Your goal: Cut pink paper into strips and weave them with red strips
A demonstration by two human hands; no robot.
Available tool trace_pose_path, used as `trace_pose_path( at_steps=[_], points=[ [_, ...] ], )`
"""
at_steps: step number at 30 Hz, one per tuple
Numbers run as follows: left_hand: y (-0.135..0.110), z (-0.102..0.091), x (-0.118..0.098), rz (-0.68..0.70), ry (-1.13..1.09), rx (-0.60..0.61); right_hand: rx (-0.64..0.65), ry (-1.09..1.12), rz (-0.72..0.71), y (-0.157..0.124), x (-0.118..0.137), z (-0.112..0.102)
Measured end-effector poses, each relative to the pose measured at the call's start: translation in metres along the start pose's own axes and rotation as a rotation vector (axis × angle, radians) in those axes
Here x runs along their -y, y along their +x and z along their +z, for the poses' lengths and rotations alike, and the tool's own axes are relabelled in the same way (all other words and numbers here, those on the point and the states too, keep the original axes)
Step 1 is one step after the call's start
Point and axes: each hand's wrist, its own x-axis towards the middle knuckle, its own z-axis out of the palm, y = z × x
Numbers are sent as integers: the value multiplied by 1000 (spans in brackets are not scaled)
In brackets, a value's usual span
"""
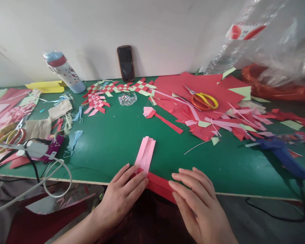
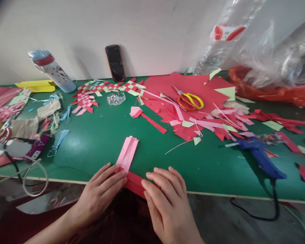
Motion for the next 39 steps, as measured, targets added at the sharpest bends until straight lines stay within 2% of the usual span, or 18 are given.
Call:
trace_pose_path(
  at_steps=[5, 9, 14, 18, 23, 25, 27, 33, 39],
  points=[
    [-10, 9, -9, -60, -90, -176, -77, 10, 25, -4, -3, -12],
    [-15, 12, -10, -51, -122, -218, -144, 20, 90, -12, -5, -21],
    [-15, 14, -9, -92, -147, -260, -154, 188, 392, -35, -3, -32],
    [-10, 14, -10, -163, -208, -318, -44, 399, 539, -47, -1, -33],
    [-4, 12, -14, -440, -452, -388, 328, 687, 668, -52, 8, -13],
    [-1, 9, -17, -551, -489, -400, 448, 754, 662, -55, 15, -2],
    [2, 5, -20, -660, -518, -410, 487, 786, 632, -57, 22, 9],
    [16, -4, -18, -970, -713, -485, 473, 816, 550, -42, 35, 25],
    [29, -10, -5, -1126, -1033, -619, 433, 888, 426, -11, 39, 24]
  ],
)
